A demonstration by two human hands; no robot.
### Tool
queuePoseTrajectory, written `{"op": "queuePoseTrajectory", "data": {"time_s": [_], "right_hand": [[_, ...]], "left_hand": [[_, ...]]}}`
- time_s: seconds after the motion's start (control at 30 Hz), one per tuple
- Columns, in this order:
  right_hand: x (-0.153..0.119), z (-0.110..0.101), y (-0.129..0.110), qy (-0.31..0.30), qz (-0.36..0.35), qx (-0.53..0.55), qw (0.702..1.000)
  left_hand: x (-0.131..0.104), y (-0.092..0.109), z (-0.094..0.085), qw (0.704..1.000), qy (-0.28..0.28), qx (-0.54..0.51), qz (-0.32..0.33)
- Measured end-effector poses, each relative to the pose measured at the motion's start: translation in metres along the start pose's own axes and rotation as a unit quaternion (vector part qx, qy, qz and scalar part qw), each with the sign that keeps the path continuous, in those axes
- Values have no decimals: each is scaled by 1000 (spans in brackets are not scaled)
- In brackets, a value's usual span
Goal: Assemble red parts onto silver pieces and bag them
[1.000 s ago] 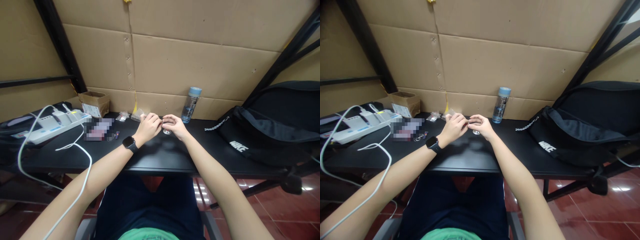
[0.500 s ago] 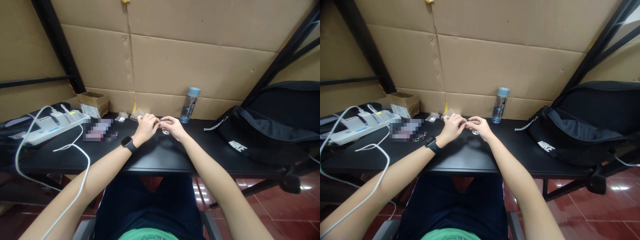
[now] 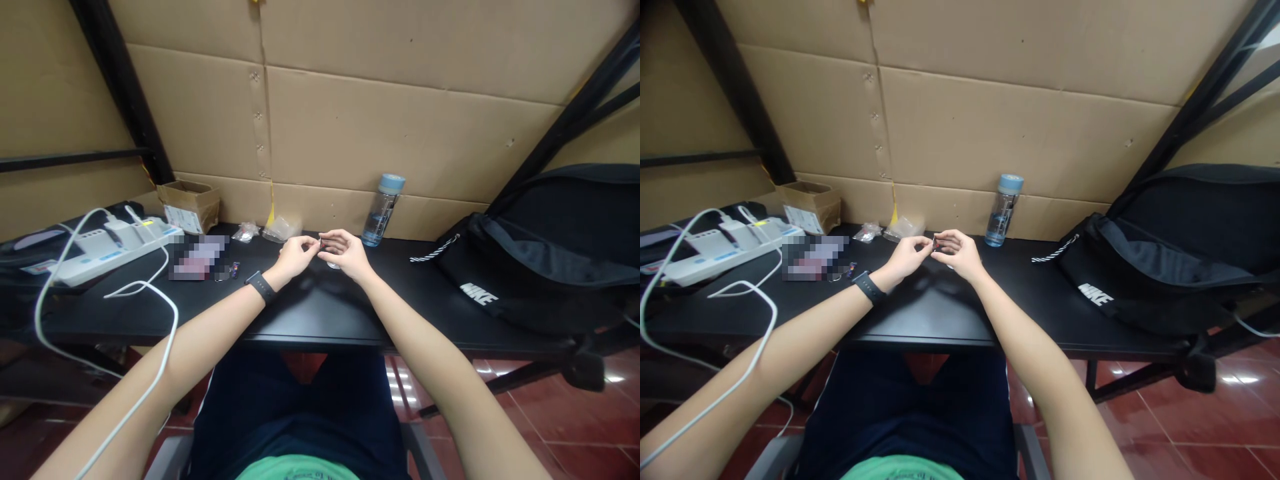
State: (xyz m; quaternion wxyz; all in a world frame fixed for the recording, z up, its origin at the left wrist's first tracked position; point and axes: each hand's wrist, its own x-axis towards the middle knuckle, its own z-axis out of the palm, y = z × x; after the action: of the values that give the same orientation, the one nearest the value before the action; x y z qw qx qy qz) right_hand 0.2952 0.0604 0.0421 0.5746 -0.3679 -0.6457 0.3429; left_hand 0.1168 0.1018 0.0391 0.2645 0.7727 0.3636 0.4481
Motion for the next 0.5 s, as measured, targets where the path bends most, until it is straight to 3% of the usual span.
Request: {"op": "queuePoseTrajectory", "data": {"time_s": [0.23, 0.37, 0.5], "right_hand": [[2, 1, 1, 17, -35, -47, 998], [1, 0, -1, 16, -77, -131, 988], [0, -2, -7, -7, -109, -196, 974]], "left_hand": [[1, -1, -5, 999, 23, -15, 31], [5, -3, -7, 992, -20, -127, 11], [7, -9, -10, 958, -58, -274, -54]]}}
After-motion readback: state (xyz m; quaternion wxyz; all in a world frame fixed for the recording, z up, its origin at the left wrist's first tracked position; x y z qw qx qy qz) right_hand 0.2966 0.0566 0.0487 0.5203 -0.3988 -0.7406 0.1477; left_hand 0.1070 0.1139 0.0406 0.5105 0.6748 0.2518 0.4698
